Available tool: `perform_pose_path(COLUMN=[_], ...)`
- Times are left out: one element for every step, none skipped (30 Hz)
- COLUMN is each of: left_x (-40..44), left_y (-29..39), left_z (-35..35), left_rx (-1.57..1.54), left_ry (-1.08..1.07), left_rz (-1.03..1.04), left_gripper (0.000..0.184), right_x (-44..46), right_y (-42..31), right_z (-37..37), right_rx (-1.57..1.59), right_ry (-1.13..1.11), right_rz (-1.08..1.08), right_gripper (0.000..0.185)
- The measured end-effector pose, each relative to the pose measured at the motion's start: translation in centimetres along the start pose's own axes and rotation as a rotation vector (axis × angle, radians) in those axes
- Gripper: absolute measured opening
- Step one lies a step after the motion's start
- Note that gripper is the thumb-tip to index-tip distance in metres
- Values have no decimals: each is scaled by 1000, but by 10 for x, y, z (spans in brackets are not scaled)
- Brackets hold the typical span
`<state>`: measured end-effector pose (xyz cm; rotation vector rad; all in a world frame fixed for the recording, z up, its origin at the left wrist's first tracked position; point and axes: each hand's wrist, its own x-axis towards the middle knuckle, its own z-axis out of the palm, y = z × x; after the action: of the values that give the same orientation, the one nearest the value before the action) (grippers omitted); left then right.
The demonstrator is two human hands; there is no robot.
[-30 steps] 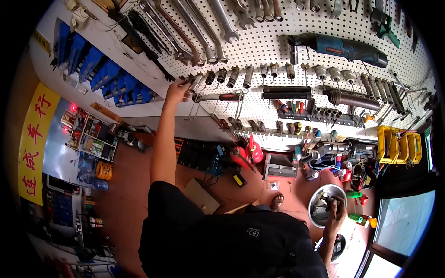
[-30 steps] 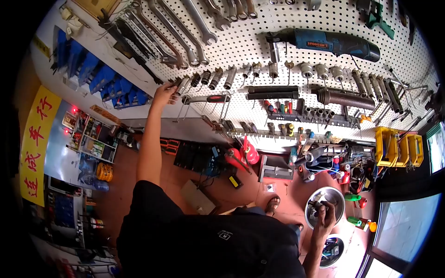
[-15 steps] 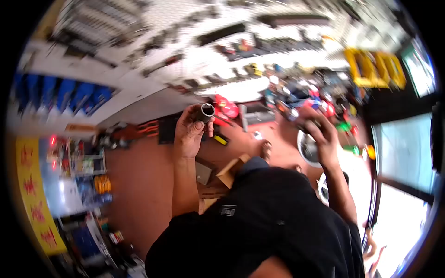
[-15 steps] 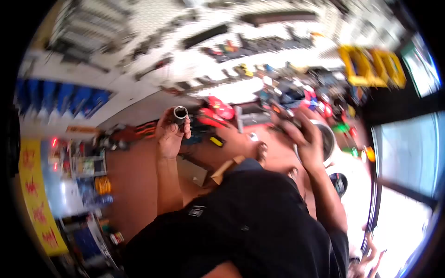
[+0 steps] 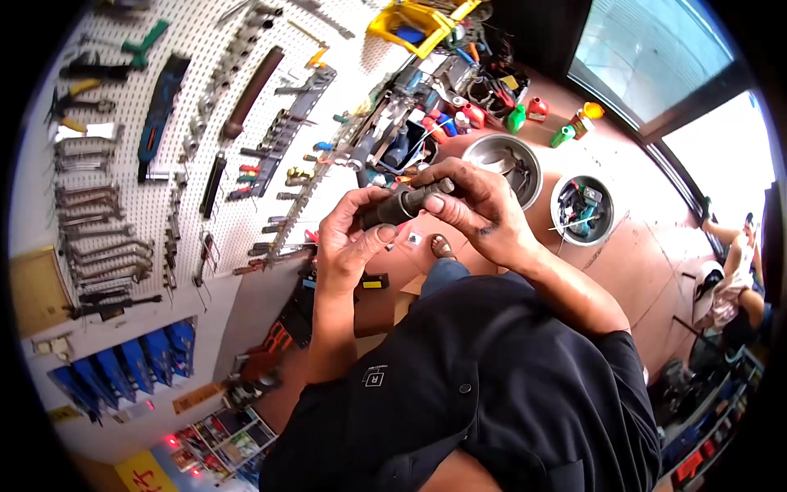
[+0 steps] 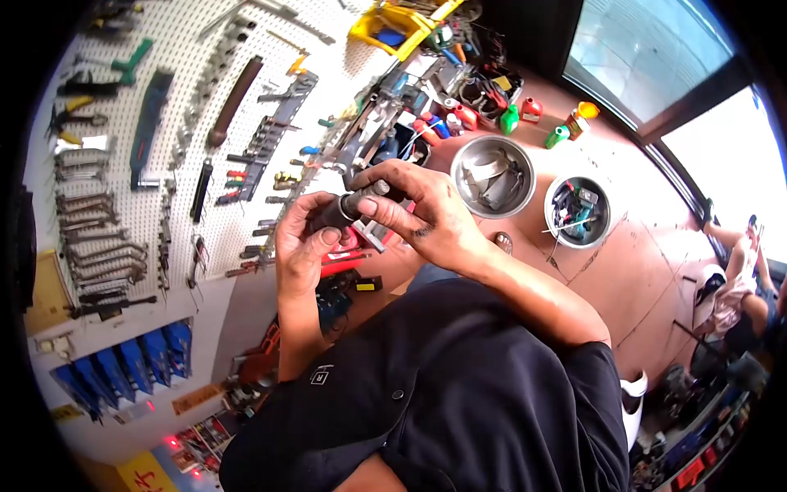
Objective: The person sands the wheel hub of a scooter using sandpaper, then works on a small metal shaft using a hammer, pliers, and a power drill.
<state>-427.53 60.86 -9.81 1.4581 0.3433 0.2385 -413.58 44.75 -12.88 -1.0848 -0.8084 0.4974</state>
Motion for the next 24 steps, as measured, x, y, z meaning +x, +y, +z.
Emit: perform_pose_path(left_x=[4, 7, 9, 12, 15, 17, 20, 22, 22, 23, 25, 26, 28, 30, 34, 35, 36, 37, 37, 39, 39, 40, 42, 41], left_y=[0, 1, -1, 0, 0, 1, 2, 4, 6, 7, 7, 8, 10, 11, 4, 7, 8, 9, 7, 7, 7, 7, 5, 6], left_z=[9, 15, 15, 21, 26, 31, 36, 38, 39, 41, 43, 49, 56, 60, 54, 57, 60, 63, 62, 63, 64, 65, 66, 69], left_rx=[23, 43, 67, 81, 85, 92, 91, 110, 109, 107, 104, 120, 234, 346, 506, 514, 566, 615, 641, 641, 667, 692, 697, 694], left_ry=[-6, -12, -40, -51, -64, -74, -77, -78, -95, -111, -140, -138, -134, -131, -167, -165, -153, -140, -136, -132, -132, -131, -128, -119], left_rz=[10, 23, -6, -6, -2, 1, 12, 9, -32, -74, -73, -77, -37, 5, 134, 134, 179, 222, 240, 240, 264, 290, 313, 322], left_gripper=[47, 46, 45, 45, 44, 44, 45, 45, 44, 43, 45, 45, 46, 47, 49, 49, 49, 49, 49, 49, 49, 48, 47, 47], right_x=[-4, -8, -13, -16, -18, -20, -21, -21, -22, -22, -22, -22, -22, -21, -21, -19, -18, -18, -17, -17, -16, -14, -12, -12], right_y=[-1, -3, -6, -7, -10, -10, -10, -9, -9, -8, -7, -7, -7, -5, -2, -1, -4, -4, -4, -4, -4, -4, -4, -4], right_z=[-9, -16, -22, -29, -37, -41, -44, -47, -49, -51, -54, -56, -57, -57, -58, -59, -61, -63, -65, -67, -68, -69, -70, -70], right_rx=[-18, -17, -12, -5, -103, -91, -148, -202, -220, -203, -216, -229, -226, -213, -215, -220, -219, -216, -212, -210, -209, -208, -209, -214], right_ry=[1, 19, 20, 18, -11, -3, 4, 12, 23, 31, 25, 18, -2, 0, 3, 7, -6, -6, -26, -48, -54, -51, -49, -59], right_rz=[-1, -8, 8, 25, 16, 5, -65, -133, -157, -162, -179, -195, -198, -204, -243, -282, -274, -276, -263, -251, -251, -258, -266, -272], right_gripper=[26, 26, 27, 28, 31, 31, 31, 32, 33, 33, 33, 32, 31, 31, 32, 32, 33, 33, 33, 33, 33, 33, 33, 33])
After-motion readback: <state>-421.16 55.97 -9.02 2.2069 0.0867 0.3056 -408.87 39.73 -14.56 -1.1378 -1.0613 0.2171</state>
